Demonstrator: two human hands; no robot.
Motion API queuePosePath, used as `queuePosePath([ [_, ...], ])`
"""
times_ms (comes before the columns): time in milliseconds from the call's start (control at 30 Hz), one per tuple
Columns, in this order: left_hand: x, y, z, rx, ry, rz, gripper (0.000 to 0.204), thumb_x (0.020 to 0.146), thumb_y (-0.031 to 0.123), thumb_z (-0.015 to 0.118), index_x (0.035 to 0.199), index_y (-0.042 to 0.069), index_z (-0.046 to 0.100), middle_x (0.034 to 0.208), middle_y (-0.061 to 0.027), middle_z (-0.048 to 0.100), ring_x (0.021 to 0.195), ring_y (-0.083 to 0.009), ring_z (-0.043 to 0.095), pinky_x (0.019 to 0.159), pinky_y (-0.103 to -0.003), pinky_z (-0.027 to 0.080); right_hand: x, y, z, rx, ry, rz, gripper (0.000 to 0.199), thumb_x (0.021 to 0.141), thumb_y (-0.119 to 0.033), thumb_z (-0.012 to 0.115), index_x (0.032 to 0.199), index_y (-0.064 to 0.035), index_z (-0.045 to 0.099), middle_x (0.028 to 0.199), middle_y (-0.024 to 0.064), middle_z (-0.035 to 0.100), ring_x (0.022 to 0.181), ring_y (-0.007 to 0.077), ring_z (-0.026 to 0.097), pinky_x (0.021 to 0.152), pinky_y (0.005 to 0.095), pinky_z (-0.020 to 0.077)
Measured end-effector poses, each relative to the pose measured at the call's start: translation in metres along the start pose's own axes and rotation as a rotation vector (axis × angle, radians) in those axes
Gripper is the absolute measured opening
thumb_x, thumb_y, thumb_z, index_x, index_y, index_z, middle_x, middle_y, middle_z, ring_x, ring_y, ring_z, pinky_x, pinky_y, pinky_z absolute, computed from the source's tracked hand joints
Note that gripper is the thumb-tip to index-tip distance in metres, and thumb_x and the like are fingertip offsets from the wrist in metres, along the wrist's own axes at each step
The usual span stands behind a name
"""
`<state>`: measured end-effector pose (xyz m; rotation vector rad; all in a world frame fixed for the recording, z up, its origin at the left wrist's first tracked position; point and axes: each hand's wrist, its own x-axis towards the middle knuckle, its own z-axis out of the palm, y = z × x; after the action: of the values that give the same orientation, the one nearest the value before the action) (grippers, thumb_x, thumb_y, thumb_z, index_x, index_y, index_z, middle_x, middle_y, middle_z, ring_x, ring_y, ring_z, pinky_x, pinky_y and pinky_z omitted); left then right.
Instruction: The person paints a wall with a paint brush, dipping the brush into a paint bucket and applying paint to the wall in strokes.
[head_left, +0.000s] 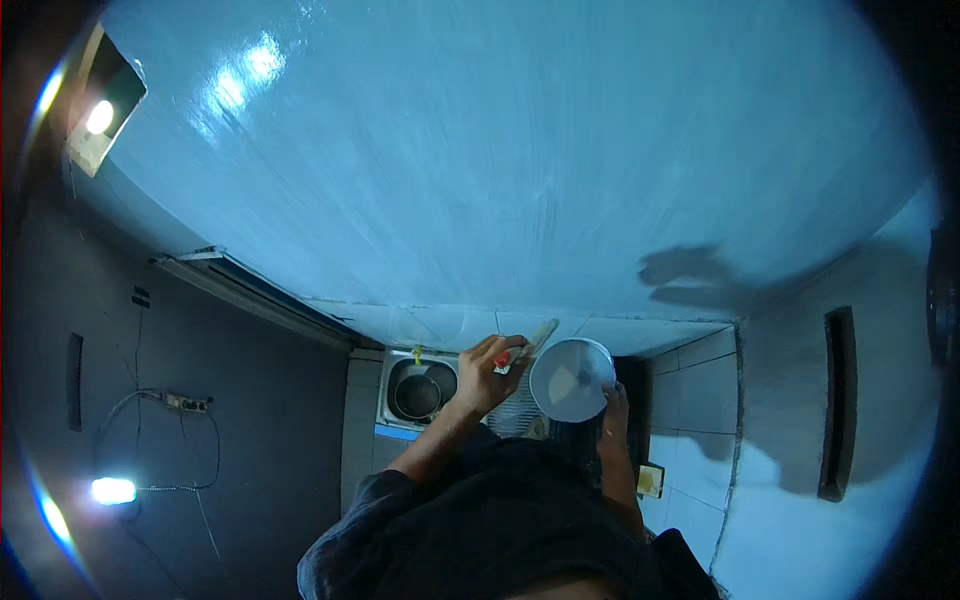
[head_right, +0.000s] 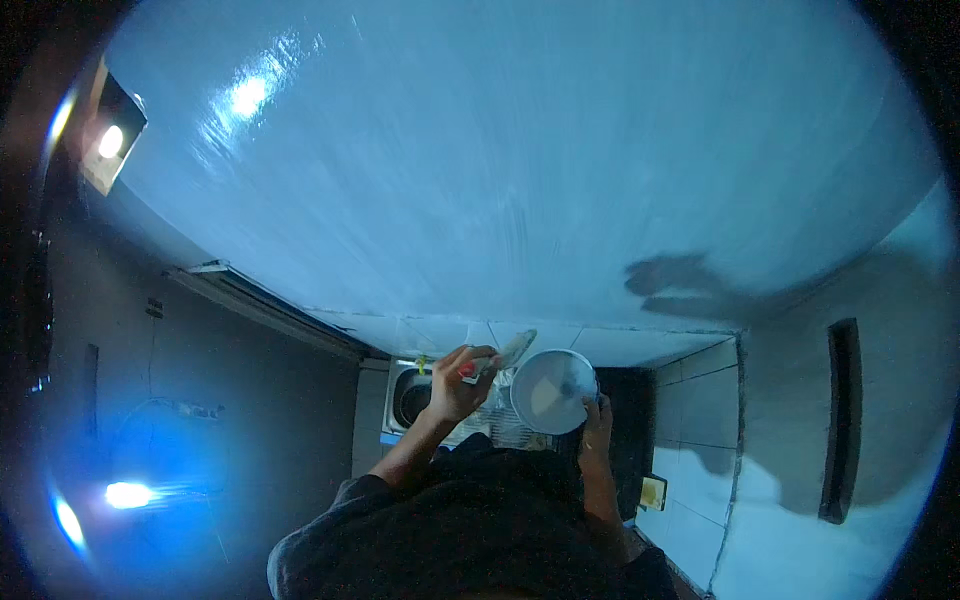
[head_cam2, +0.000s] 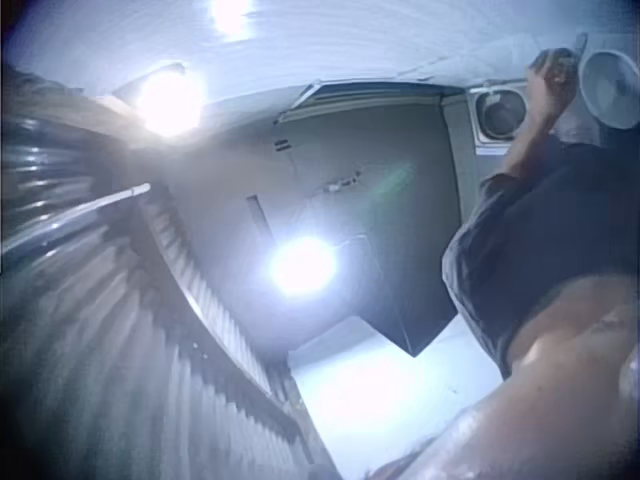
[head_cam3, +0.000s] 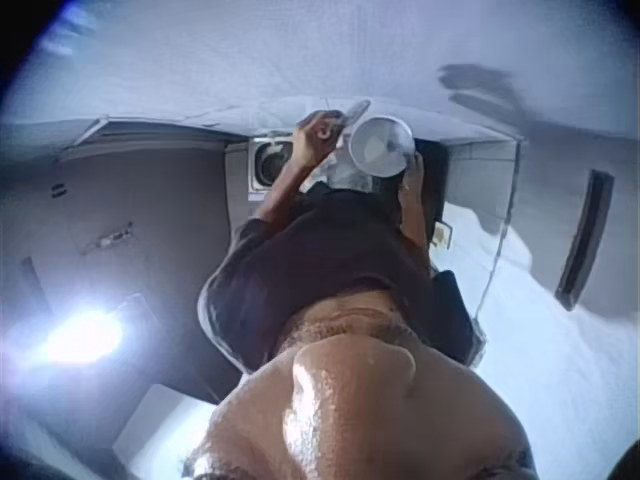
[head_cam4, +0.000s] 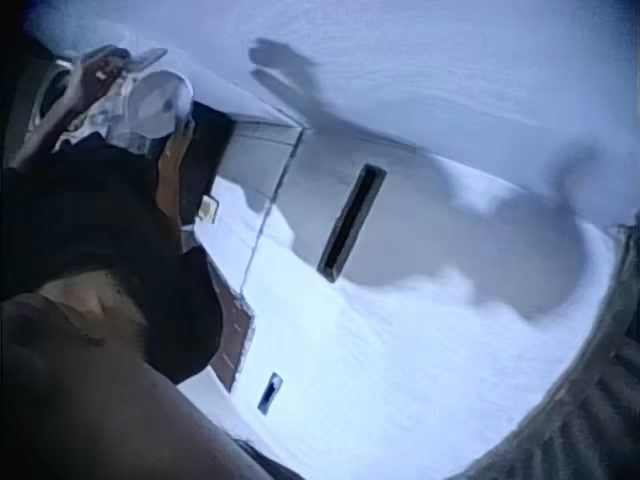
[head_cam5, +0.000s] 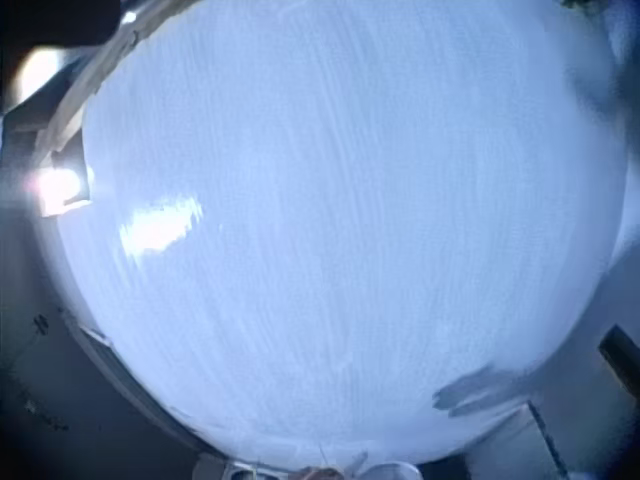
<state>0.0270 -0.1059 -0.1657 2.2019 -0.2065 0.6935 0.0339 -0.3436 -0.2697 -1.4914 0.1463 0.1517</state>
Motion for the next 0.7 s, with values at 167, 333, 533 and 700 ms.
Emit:
queuePosePath([
  [167, -0.017, -0.005, -0.017, -0.081, 0.008, -0.204, 0.014, 0.078, 0.008, 0.069, 0.090, 0.004, 0.063, 0.081, -0.0116, 0.066, 0.069, -0.0283, 0.065, 0.060, -0.033, 0.052, 0.019, 0.028, 0.030, 0.051, -0.096, 0.097, 0.038, 0.086, -0.031, 0.057, 0.110, -0.0017, 0.051, 0.098, 0.0072, 0.052, 0.097, 0.0193, 0.048, 0.089, 0.0337, 0.0361],
  [333, 0.011, -0.024, -0.031, 0.201, -0.275, 0.126, 0.026, 0.074, 0.014, 0.072, 0.097, 0.006, 0.064, 0.076, -0.0060, 0.061, 0.068, -0.0211, 0.062, 0.056, -0.033, 0.050, 0.009, 0.007, 0.066, 0.249, -0.098, 0.252, 0.037, 0.087, -0.029, 0.057, 0.108, 0.0007, 0.050, 0.101, 0.0087, 0.050, 0.093, 0.0187, 0.050, 0.081, 0.0335, 0.0419],
  [533, 0.054, -0.008, -0.033, 0.174, -0.381, 0.332, 0.025, 0.074, 0.017, 0.069, 0.096, 0.007, 0.062, 0.080, -0.0043, 0.061, 0.074, -0.0214, 0.062, 0.058, -0.033, 0.051, 0.029, 0.043, 0.053, 0.262, -0.095, 0.196, 0.041, 0.085, -0.030, 0.061, 0.108, 0.0020, 0.051, 0.102, 0.0096, 0.051, 0.095, 0.0206, 0.051, 0.080, 0.0342, 0.0426],
  [700, 0.074, -0.002, -0.041, 0.271, -0.332, 0.485, 0.028, 0.069, 0.013, 0.070, 0.096, 0.008, 0.062, 0.081, -0.0023, 0.059, 0.077, -0.0185, 0.061, 0.057, -0.031, 0.051, 0.019, 0.031, 0.050, 0.002, -0.063, -0.184, 0.041, 0.086, -0.030, 0.059, 0.110, 0.0025, 0.050, 0.101, 0.0094, 0.051, 0.094, 0.0206, 0.051, 0.084, 0.0335, 0.0406],
])
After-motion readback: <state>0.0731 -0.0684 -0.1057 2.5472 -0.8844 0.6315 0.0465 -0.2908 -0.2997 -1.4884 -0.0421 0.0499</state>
